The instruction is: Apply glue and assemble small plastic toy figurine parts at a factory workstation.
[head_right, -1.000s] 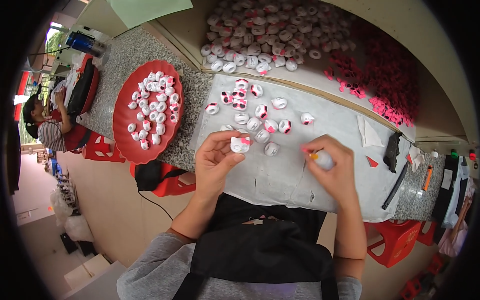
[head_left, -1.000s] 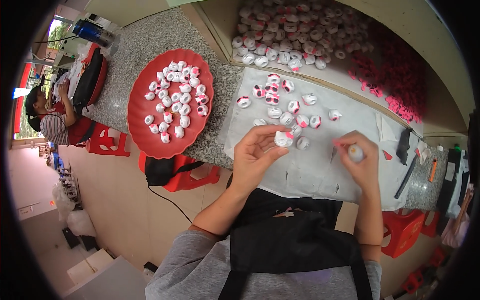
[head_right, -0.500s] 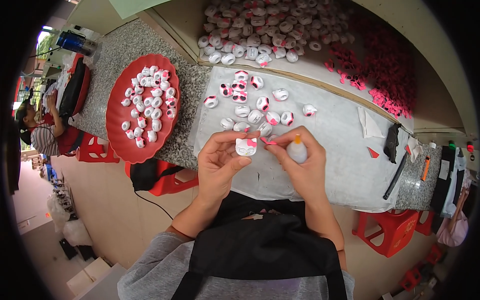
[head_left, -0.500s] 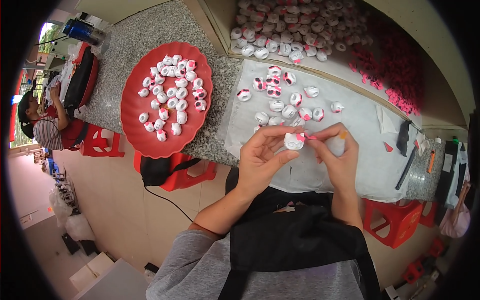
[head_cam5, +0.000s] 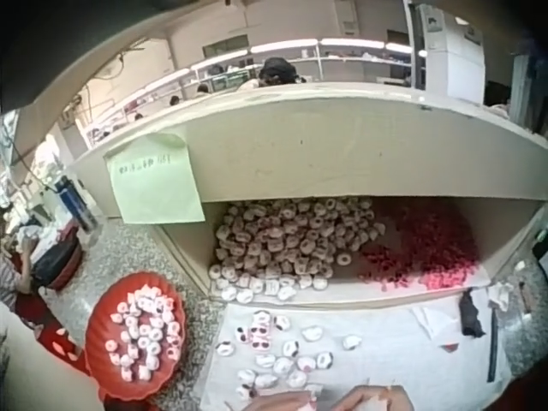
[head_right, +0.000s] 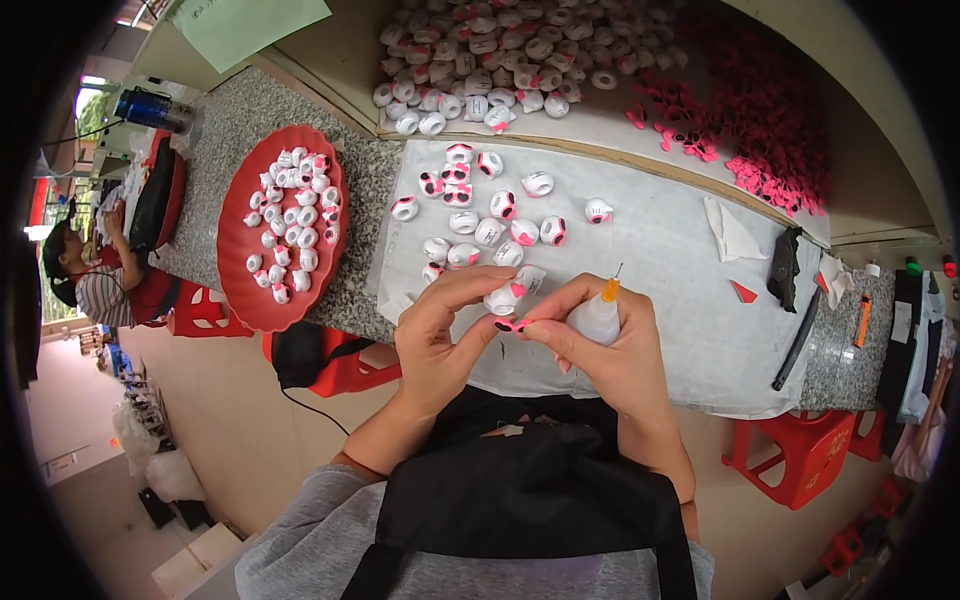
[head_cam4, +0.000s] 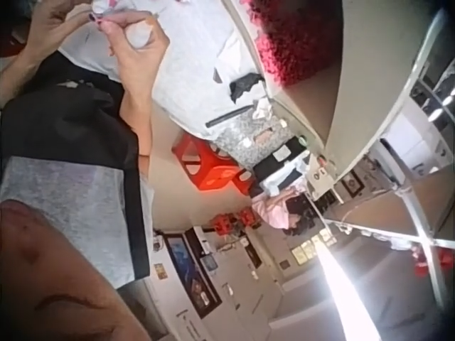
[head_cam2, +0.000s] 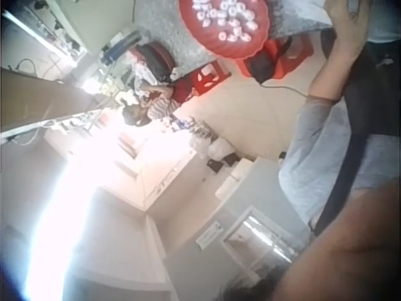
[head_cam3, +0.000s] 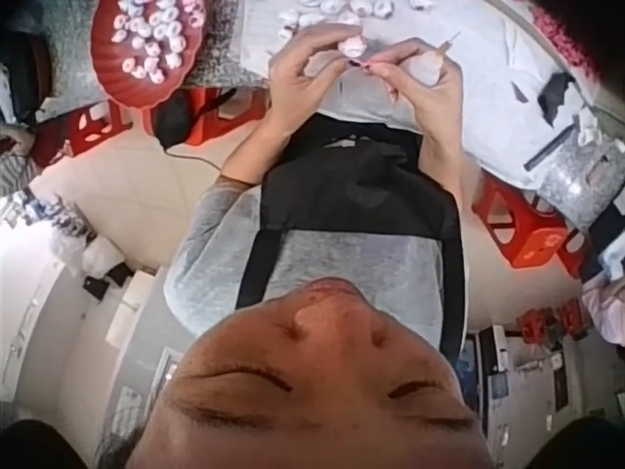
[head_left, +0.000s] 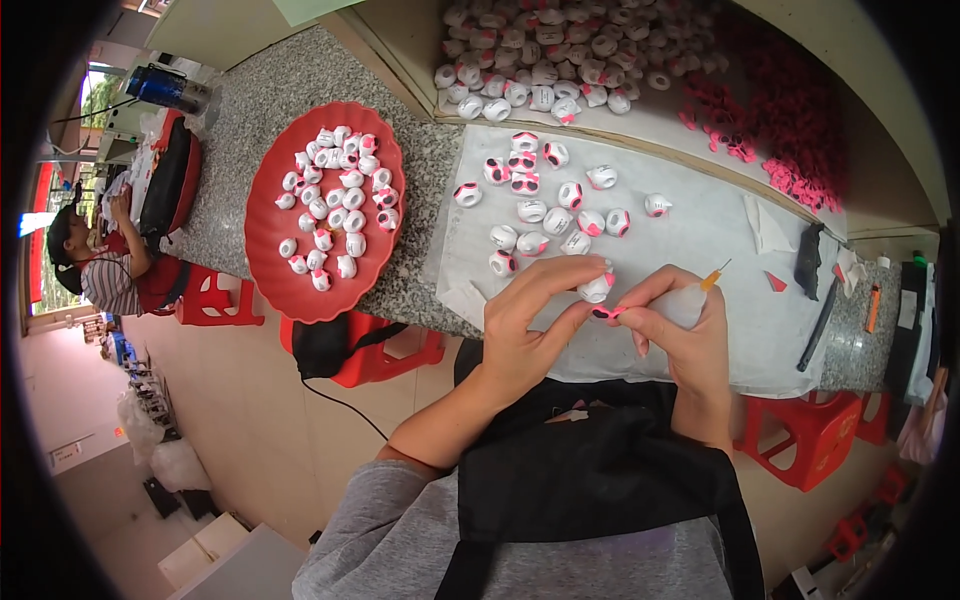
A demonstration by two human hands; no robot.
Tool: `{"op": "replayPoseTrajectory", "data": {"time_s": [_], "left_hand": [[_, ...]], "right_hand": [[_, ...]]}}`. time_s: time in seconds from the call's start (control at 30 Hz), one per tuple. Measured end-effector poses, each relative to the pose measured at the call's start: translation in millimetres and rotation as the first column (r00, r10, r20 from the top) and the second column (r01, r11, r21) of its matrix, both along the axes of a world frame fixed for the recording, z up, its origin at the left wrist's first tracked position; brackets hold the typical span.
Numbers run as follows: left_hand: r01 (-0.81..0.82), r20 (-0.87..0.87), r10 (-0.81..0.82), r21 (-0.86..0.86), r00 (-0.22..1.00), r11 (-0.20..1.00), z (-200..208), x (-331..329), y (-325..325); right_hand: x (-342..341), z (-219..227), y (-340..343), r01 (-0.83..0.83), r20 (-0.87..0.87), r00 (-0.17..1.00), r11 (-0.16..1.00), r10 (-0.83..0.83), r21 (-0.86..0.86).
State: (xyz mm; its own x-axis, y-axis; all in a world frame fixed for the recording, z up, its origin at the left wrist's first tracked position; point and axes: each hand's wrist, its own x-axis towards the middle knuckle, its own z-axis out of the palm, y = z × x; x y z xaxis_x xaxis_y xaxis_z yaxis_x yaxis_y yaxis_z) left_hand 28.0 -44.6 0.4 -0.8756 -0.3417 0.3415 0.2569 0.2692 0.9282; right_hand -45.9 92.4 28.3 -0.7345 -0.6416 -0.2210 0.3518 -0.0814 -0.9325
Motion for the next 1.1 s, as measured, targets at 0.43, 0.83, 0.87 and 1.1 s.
{"op": "replayPoseTrajectory", "data": {"time_s": [0.43, 0.83, 0.87, 1.1], "left_hand": [[0.091, 0.008, -0.092, 0.051, 0.996, 0.995, 2.5, -1.6, 4.4], [0.244, -0.045, -0.274, 0.612, 0.961, 0.753, -1.0, 6.1, -0.8], [0.256, -0.046, -0.282, 0.578, 0.958, 0.775, -1.2, 6.2, -1.3], [0.262, -0.029, -0.290, 0.518, 0.957, 0.814, -3.1, 6.0, -3.3]], "right_hand": [[0.0, -8.3, 3.3, 0.059, -0.015, 0.998, 0.998, -0.059, -0.008], [8.0, -3.5, -5.8, 0.028, -0.099, 0.995, 0.999, -0.032, -0.037], [6.7, -6.2, -7.4, -0.011, -0.071, 0.997, 0.998, 0.008, -0.056], [9.5, -18.3, -7.6, -0.008, -0.079, 0.997, 0.992, -0.002, -0.125]]}}
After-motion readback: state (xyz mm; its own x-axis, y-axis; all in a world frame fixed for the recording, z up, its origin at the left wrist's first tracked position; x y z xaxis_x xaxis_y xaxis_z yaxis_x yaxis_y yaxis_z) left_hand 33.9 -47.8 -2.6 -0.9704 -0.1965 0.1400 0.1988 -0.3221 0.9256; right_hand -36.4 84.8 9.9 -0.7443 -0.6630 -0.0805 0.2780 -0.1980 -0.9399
